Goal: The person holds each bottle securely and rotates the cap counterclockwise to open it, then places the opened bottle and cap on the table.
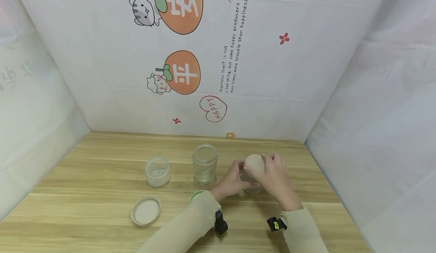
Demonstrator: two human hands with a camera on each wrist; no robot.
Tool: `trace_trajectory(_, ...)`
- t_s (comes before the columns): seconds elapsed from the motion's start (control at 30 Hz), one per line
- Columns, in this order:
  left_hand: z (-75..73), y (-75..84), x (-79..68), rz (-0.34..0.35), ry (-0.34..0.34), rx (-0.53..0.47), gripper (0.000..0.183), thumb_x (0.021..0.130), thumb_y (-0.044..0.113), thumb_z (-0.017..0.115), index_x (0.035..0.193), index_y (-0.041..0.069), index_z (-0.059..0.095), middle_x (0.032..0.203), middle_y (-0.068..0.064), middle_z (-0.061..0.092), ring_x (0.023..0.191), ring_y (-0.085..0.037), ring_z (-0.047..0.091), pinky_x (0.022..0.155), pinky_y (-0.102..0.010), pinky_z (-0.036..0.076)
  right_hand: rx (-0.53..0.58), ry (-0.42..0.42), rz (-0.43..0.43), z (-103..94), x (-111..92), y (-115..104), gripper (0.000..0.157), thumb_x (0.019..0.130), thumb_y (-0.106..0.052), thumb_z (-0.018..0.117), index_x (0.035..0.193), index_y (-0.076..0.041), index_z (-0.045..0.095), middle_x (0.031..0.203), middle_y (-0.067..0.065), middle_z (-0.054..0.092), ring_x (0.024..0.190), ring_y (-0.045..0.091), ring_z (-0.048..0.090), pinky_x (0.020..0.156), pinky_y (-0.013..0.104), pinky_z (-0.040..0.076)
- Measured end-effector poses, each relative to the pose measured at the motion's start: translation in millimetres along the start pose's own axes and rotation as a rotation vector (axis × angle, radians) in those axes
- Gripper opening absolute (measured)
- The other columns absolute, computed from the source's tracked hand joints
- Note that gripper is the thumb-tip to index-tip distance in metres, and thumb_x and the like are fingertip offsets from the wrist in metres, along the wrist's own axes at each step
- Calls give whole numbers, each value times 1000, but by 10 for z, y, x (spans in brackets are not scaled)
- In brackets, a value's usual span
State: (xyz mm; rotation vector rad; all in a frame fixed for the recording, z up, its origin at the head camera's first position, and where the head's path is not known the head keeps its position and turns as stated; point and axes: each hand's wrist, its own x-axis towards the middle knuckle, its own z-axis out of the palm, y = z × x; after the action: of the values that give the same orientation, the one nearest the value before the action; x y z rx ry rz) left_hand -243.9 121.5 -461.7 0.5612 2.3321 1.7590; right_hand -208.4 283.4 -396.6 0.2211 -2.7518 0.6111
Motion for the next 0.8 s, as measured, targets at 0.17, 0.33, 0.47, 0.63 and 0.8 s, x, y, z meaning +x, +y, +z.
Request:
trace_trajectory(0.17,-2,4,-9,-8,-12,-1,84,75,42,89,139,16,41,133,0,42,126,-16,44,105,-42,40,33,9,-6,35,-11,33,89,87,-63,68,138,8,51,122,27,47,108,39,43,78,59,49)
trace_trajectory(0.33,-17,19,-16,1,-21,4,85,76,42,89,139,14,40,135,-1,42,126,-17,44,105,-42,41,63,9,-9,37,-4,56,88,87,-61,70,139,7,51,124,25,47,111,39,42,81,60,48)
trace_trajectory(0.47,-37,30,-23,28,-33,4,83,77,37,89,140,12,39,136,-3,40,128,-17,44,106,-39,40,83,-11,-18,11,14,60,87,87,-59,71,140,7,50,128,25,46,116,40,41,85,63,46)
trace_trajectory(0.63,-50,42,-28,39,-39,-2,81,79,33,88,140,11,39,137,-3,39,129,-20,43,107,-39,40,102,-50,-32,-31,39,92,86,87,-56,72,142,6,49,133,25,45,120,42,39,88,66,44)
trace_trajectory(0.8,-51,58,-40,35,-35,8,80,80,32,88,140,11,39,136,-4,41,129,-23,44,106,-40,41,142,-85,-78,-57,56,168,84,87,-50,76,144,5,48,129,22,46,112,38,47,83,56,50)
